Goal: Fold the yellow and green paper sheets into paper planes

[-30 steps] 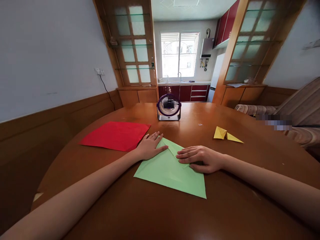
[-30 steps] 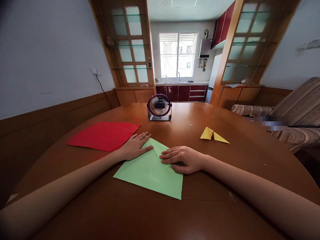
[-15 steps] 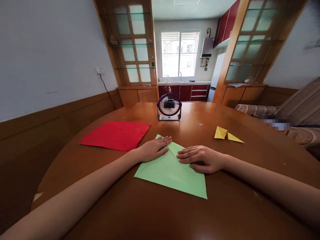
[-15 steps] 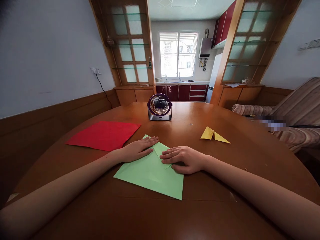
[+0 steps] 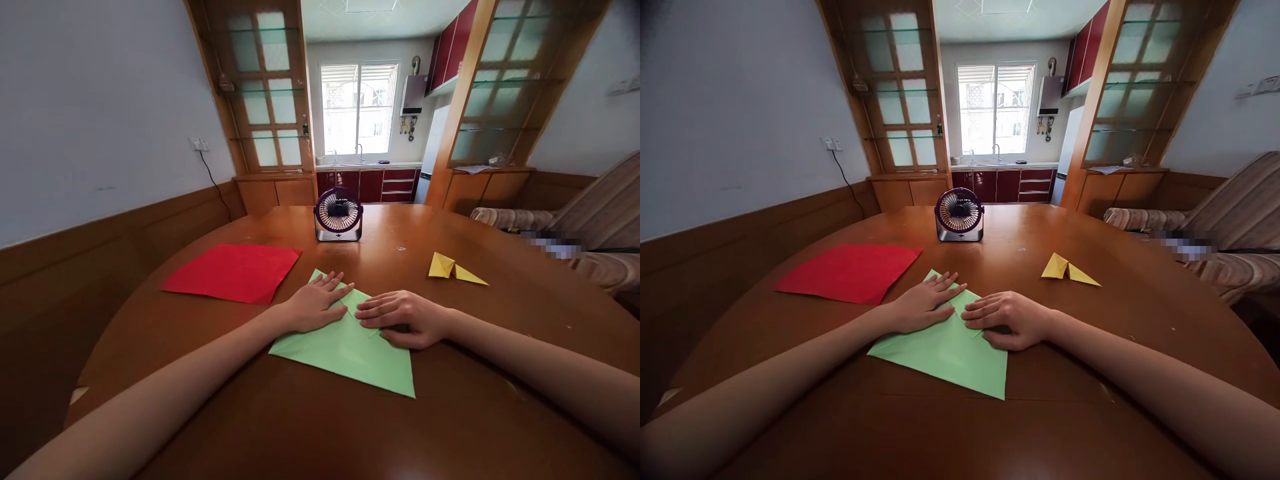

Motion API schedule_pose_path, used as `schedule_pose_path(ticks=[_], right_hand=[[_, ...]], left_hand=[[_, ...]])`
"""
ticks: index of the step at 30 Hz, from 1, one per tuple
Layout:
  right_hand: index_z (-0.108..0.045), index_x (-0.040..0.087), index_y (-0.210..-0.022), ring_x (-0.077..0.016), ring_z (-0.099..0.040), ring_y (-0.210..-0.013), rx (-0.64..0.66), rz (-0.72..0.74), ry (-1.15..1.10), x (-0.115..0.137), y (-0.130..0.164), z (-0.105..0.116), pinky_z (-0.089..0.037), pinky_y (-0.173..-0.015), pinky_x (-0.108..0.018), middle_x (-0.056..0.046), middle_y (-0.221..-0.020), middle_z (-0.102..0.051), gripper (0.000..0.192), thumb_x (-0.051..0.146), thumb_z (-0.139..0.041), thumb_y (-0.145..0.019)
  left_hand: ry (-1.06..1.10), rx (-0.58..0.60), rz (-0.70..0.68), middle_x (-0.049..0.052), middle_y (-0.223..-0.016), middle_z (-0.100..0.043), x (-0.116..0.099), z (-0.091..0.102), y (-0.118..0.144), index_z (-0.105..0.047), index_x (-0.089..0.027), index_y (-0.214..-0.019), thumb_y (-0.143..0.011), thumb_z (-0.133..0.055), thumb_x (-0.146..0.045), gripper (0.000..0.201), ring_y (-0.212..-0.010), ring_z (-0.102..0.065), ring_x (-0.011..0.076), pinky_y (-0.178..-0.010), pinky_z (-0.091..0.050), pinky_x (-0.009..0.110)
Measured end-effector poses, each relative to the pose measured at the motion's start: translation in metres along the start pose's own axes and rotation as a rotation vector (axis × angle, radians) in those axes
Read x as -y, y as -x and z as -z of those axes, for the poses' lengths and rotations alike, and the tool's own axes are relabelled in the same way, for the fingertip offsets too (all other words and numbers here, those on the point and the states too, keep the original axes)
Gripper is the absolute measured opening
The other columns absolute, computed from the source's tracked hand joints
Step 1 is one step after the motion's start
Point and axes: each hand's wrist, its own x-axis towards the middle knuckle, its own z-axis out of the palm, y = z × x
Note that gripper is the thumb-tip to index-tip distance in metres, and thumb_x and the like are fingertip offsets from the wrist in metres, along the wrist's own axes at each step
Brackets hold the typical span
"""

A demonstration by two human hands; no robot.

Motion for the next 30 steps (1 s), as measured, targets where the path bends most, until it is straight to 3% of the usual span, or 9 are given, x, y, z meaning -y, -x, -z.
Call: schedule_pose_path(ticks=[6,10,13,22,30], right_hand=[[-0.066,0.017,-0.118,-0.0211,-0.066,-0.108,-0.160,-0.005,-0.102,0.000,0.003,0.000,-0.053,-0.096,-0.038,-0.011,-0.112,-0.072,0.031,0.019,-0.055,-0.090],[-0.070,0.017,-0.110,-0.0192,-0.069,-0.097,-0.368,-0.168,-0.117,0.000,0.005,0.002,-0.057,-0.083,-0.033,-0.012,-0.105,-0.073,0.025,0.020,-0.050,-0.094],[-0.071,0.015,-0.104,-0.0176,-0.070,-0.089,-0.445,-0.268,-0.112,0.000,0.005,0.002,-0.057,-0.076,-0.030,-0.012,-0.100,-0.073,0.025,0.022,-0.049,-0.096],[-0.071,0.014,-0.093,-0.0162,-0.068,-0.080,-0.401,-0.244,-0.070,-0.001,0.005,0.000,-0.055,-0.070,-0.029,-0.010,-0.087,-0.073,0.022,0.021,-0.050,-0.095],[-0.069,0.017,-0.087,-0.0179,-0.067,-0.081,-0.351,-0.159,-0.017,0.000,0.001,0.002,-0.055,-0.075,-0.034,-0.009,-0.082,-0.073,0.023,0.021,-0.047,-0.095]], left_hand=[[0.017,-0.003,0.010,0.005,-0.160,-0.011,-0.001,-0.001,0.001,-0.022,-0.028,-0.152,-0.098,-0.031,-0.054,0.060,-0.147,-0.012,0.0313,-0.117,-0.013,0.049],[0.030,-0.012,-0.021,0.001,-0.161,-0.010,-0.001,-0.001,0.002,-0.025,-0.036,-0.150,-0.098,-0.032,-0.053,0.055,-0.147,-0.009,0.0325,-0.116,-0.012,0.052],[0.036,0.005,-0.003,0.001,-0.161,-0.009,-0.004,0.000,0.002,-0.027,-0.038,-0.149,-0.098,-0.035,-0.053,0.055,-0.147,-0.010,0.0342,-0.115,-0.012,0.056],[0.041,0.037,0.040,0.002,-0.160,-0.009,-0.017,0.007,0.001,-0.029,-0.041,-0.148,-0.097,-0.035,-0.055,0.053,-0.146,-0.006,0.0384,-0.111,-0.003,0.067],[0.122,0.026,-0.099,0.003,-0.160,-0.006,-0.014,0.004,0.003,-0.020,-0.035,-0.152,-0.100,-0.032,-0.047,0.054,-0.148,-0.003,0.0266,-0.117,-0.001,0.056]])
